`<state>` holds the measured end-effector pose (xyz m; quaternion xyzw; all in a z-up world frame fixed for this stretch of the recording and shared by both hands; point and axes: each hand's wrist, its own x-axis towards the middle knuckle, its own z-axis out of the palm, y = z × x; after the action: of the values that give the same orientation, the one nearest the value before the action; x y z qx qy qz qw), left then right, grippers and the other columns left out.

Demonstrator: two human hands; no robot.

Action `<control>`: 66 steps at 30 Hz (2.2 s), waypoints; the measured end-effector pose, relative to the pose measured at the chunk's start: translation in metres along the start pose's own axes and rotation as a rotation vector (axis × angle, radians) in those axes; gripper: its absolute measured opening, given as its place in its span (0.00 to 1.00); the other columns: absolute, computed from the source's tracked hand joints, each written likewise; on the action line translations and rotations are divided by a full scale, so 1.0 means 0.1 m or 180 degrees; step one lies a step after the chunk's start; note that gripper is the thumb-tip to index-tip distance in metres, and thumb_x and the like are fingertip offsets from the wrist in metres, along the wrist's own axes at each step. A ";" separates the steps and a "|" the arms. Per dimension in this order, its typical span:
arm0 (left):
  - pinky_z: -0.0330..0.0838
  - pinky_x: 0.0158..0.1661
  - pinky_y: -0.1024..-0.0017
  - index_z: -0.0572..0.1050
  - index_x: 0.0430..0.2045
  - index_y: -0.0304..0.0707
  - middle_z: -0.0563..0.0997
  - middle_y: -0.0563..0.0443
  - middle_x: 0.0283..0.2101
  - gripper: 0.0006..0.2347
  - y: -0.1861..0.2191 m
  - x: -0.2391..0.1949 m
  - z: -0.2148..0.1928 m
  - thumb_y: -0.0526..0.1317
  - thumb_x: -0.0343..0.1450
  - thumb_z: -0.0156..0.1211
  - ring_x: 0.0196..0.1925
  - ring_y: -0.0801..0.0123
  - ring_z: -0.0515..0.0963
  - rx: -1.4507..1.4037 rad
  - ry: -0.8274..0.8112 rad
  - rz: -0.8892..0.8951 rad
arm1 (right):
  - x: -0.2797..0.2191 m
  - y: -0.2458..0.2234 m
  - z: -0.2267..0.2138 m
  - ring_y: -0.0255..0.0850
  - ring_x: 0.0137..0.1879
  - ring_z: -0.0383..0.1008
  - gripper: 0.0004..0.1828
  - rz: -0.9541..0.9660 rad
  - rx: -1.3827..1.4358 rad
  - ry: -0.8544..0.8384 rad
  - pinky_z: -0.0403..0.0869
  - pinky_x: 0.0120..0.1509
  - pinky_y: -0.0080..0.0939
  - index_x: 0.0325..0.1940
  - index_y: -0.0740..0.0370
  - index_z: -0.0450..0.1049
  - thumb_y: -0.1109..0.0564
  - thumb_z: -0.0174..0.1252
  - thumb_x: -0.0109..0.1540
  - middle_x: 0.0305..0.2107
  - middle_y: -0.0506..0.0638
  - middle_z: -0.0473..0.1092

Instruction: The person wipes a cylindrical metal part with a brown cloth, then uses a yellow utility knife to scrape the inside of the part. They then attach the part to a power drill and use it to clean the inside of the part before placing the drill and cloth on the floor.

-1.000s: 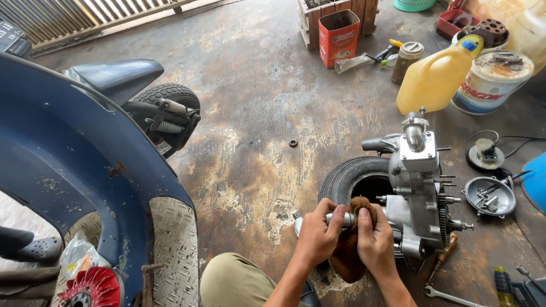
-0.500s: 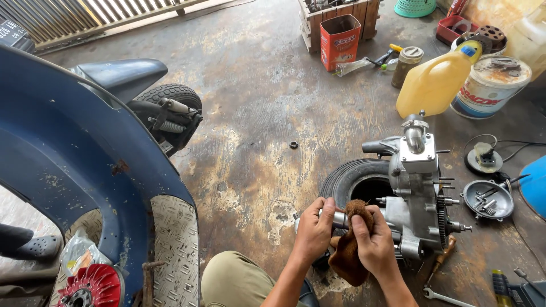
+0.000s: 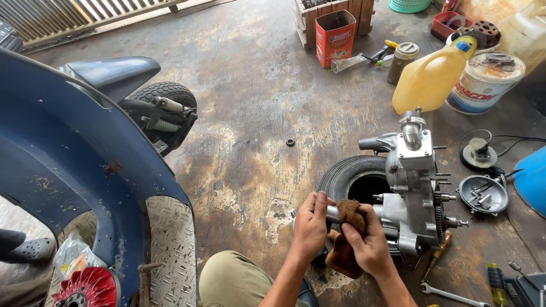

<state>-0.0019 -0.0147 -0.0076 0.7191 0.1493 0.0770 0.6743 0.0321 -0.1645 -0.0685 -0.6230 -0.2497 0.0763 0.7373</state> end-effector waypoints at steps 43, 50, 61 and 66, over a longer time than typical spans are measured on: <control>0.79 0.58 0.63 0.67 0.60 0.36 0.79 0.39 0.54 0.23 0.20 -0.07 -0.22 0.25 0.69 0.59 0.54 0.57 0.81 -0.0918 -0.0604 0.0882 | 0.11 -0.17 0.14 0.36 0.31 0.73 0.20 0.0249 -0.0178 0.0089 0.83 0.32 0.37 0.62 0.61 0.58 0.54 0.47 0.67 0.35 0.50 0.71; 0.80 0.45 0.74 0.75 0.53 0.42 0.83 0.49 0.53 0.23 0.34 -0.13 -0.17 0.19 0.65 0.57 0.46 0.68 0.84 -0.0067 -0.0534 0.0871 | 0.15 -0.23 0.07 0.37 0.44 0.70 0.17 0.0294 -0.0038 0.0327 0.71 0.50 0.36 0.57 0.64 0.65 0.53 0.52 0.67 0.43 0.52 0.71; 0.80 0.51 0.68 0.76 0.53 0.42 0.83 0.47 0.49 0.25 0.38 -0.15 -0.02 0.20 0.61 0.61 0.49 0.63 0.84 0.0212 -0.0536 0.1057 | 0.15 -0.07 -0.01 0.34 0.45 0.68 0.19 0.0528 0.0438 0.0365 0.69 0.52 0.35 0.59 0.62 0.66 0.47 0.48 0.70 0.42 0.50 0.70; 0.81 0.58 0.63 0.68 0.54 0.37 0.82 0.42 0.56 0.26 0.29 -0.14 0.01 0.20 0.61 0.61 0.64 0.56 0.79 -0.0209 -0.0588 0.0953 | 0.14 -0.07 0.02 0.35 0.51 0.68 0.20 0.0653 0.0443 0.0469 0.66 0.59 0.37 0.60 0.63 0.67 0.50 0.37 0.73 0.47 0.51 0.71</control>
<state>-0.0117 -0.0218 0.0225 0.7149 -0.0247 0.1150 0.6893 0.0423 -0.1584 -0.0579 -0.5966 -0.1240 0.1224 0.7834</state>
